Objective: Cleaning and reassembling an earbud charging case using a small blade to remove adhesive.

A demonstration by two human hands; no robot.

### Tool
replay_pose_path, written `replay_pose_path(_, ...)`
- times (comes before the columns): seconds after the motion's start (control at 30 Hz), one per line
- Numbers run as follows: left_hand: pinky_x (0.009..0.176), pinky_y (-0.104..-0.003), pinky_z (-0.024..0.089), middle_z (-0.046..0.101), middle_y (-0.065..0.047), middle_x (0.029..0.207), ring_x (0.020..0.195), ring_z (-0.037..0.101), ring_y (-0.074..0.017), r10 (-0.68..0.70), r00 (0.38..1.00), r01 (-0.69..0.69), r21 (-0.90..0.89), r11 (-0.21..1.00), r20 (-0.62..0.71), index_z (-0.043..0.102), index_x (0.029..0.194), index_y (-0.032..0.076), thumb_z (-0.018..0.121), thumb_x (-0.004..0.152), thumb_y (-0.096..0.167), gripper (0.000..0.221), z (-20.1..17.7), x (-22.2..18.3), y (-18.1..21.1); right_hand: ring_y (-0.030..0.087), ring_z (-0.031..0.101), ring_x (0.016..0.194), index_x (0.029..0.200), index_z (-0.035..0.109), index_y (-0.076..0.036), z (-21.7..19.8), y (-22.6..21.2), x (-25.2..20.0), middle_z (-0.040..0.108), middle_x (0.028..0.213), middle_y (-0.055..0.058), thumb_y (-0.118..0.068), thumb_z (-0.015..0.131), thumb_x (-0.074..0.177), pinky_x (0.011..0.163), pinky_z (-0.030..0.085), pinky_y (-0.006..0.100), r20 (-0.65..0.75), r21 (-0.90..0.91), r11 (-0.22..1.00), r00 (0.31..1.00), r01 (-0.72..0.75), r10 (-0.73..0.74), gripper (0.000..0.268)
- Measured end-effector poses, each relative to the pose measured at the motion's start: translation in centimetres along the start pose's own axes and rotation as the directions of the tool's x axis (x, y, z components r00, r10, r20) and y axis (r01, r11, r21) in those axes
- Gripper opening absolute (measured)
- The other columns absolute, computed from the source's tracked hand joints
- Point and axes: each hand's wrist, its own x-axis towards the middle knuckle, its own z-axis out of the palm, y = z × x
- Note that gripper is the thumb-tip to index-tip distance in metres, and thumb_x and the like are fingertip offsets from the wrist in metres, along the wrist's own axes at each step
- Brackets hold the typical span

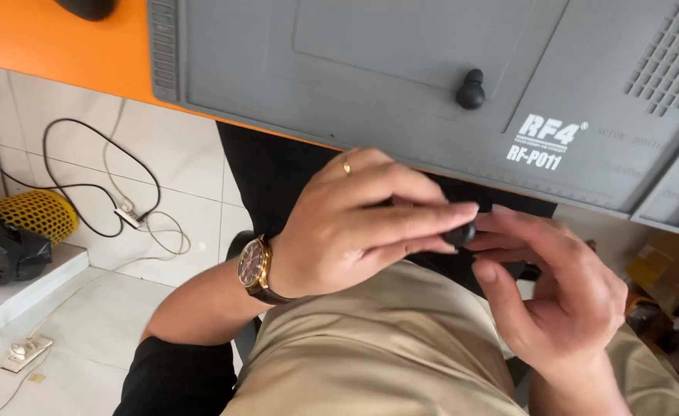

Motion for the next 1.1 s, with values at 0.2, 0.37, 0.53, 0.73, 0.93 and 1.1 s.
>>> replay_pose_path(0.2, 0.086, -0.034, 0.052, 0.079, 0.009, 0.115, 0.093, 0.068, -0.0166, 0.057, 0.991, -0.054, 0.031, 0.998, -0.125, 0.078, 0.131, 0.021, 0.078, 0.113, 0.021, 0.018, 2.0, -1.5, -0.5, 0.035, 0.081, 0.085, 0.101, 0.069, 0.011, 1.6, 0.7, 0.2, 0.075, 0.096, 0.028, -0.007, 0.080, 0.090, 0.076, 0.064, 0.035, -0.074, 0.081, 0.995, 0.996, 0.063, -0.057, 0.023)
replay_pose_path(0.37, 0.092, -0.034, 0.060, 0.081, 0.004, 0.129, 0.104, 0.082, -0.0196, 0.019, 0.998, -0.024, -0.088, 0.996, -0.063, 0.073, 0.140, 0.019, 0.061, 0.121, 0.020, 0.022, 2.8, -2.8, -1.1, 0.033, 0.080, 0.082, 0.094, 0.066, 0.006, 1.9, 1.9, -1.2, 0.073, 0.091, 0.025, -0.012, 0.079, 0.089, 0.075, 0.066, 0.036, -0.096, 0.068, 0.995, 0.994, 0.068, -0.062, 0.023)
replay_pose_path(0.53, 0.098, -0.033, 0.075, 0.077, -0.003, 0.141, 0.113, 0.091, -0.0226, 0.018, 0.997, -0.039, -0.313, 0.949, -0.071, 0.072, 0.139, 0.013, 0.065, 0.122, 0.014, 0.019, 4.0, -3.1, -1.2, 0.028, 0.081, 0.086, 0.093, 0.064, 0.001, 1.4, 4.1, -2.3, 0.070, 0.093, 0.019, -0.006, 0.082, 0.089, 0.076, 0.073, 0.035, -0.096, 0.088, 0.962, 0.963, 0.259, -0.251, 0.020)
replay_pose_path(0.73, 0.082, -0.026, 0.072, 0.076, 0.000, 0.144, 0.108, 0.096, -0.0158, 0.006, 0.996, -0.041, -0.377, 0.925, -0.092, 0.075, 0.138, 0.018, 0.066, 0.123, 0.015, 0.017, 4.2, -3.4, -1.0, 0.036, 0.081, 0.084, 0.092, 0.062, -0.001, 0.9, 5.5, -2.7, 0.068, 0.099, 0.026, 0.010, 0.082, 0.088, 0.076, 0.074, 0.041, -0.116, 0.123, 0.876, 0.884, 0.466, -0.454, 0.023)
replay_pose_path(0.93, 0.068, -0.027, 0.061, 0.079, 0.000, 0.137, 0.095, 0.092, -0.0129, 0.015, 0.991, -0.066, -0.380, 0.923, -0.137, 0.078, 0.131, 0.020, 0.076, 0.118, 0.016, 0.014, 4.4, -3.4, -0.7, 0.042, 0.078, 0.093, 0.106, 0.064, 0.004, -0.9, 5.0, -3.1, 0.063, 0.115, 0.031, 0.004, 0.078, 0.089, 0.085, 0.073, 0.047, 0.085, 0.167, 0.869, 0.872, 0.465, -0.483, 0.022)
replay_pose_path(1.1, 0.073, -0.029, 0.072, 0.078, -0.003, 0.134, 0.091, 0.089, -0.0177, -0.009, 0.995, -0.038, -0.447, 0.894, -0.102, 0.078, 0.127, 0.017, 0.078, 0.116, 0.010, 0.013, 4.3, -3.5, -0.2, 0.040, 0.078, 0.086, 0.108, 0.064, 0.006, 0.2, 5.1, -3.1, 0.063, 0.111, 0.027, 0.011, 0.081, 0.090, 0.078, 0.071, 0.045, 0.022, 0.144, 0.846, 0.853, 0.514, -0.522, 0.026)
